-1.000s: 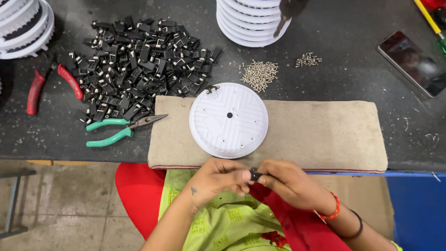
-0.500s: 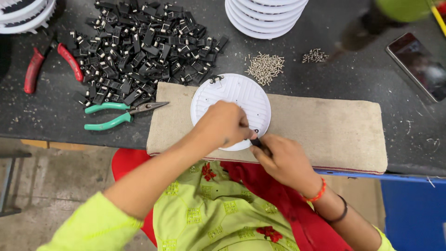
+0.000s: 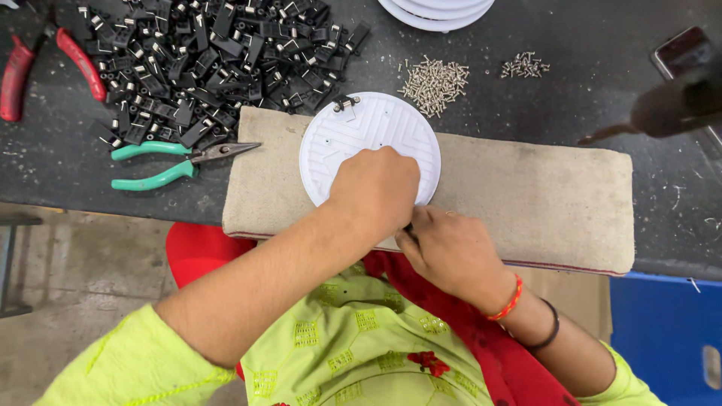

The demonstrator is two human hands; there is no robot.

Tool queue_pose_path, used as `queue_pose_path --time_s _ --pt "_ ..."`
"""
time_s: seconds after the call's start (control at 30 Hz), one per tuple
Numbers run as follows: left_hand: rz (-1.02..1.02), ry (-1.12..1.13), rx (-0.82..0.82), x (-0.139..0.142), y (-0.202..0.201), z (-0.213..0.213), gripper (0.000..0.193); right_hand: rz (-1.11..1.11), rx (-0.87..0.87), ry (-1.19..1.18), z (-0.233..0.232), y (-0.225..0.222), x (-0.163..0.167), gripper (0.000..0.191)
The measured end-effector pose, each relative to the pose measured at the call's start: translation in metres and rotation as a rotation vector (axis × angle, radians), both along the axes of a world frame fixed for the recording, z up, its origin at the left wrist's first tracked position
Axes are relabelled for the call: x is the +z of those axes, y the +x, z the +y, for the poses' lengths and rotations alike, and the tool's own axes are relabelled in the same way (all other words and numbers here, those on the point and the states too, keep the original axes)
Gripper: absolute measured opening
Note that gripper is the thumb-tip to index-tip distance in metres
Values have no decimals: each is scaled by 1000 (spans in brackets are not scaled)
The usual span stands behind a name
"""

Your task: The person assembles ceiling light fixtures by inserting black plastic components into pre-drilled holes on white circular bases and securing them with screws using a green cordless drill. The person repeatedly picks up components and screws, aligns them, and drives the screws into place.

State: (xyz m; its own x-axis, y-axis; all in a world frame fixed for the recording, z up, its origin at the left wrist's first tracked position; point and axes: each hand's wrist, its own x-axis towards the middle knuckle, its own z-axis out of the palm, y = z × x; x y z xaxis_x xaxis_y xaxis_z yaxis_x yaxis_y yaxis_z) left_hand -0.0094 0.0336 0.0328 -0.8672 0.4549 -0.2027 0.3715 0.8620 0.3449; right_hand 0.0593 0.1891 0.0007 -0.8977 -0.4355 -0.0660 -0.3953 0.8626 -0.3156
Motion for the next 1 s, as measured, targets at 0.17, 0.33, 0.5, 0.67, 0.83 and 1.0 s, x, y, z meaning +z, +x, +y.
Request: queue_pose_path --time_s 0.17,0.33,0.5,0.67,0.83,1.0 --pt "179 218 107 -14 34 -11 6 -83 -38 -214 35 -11 7 26" --pt "485 460 180 -22 68 -16 11 34 -265 -504 95 -69 -6 17" --pt "407 462 160 -27 58 -20 12 66 -326 -683 131 -134 -23 17" --pt "414 484 119 -27 56 -22 11 208 -348 -510 156 -166 -20 16" --pt "376 501 117 -28 53 -23 11 365 -134 -262 154 -185 -21 17" --pt "375 511 110 -29 53 -24 10 365 -94 -91 147 -192 -23 10"
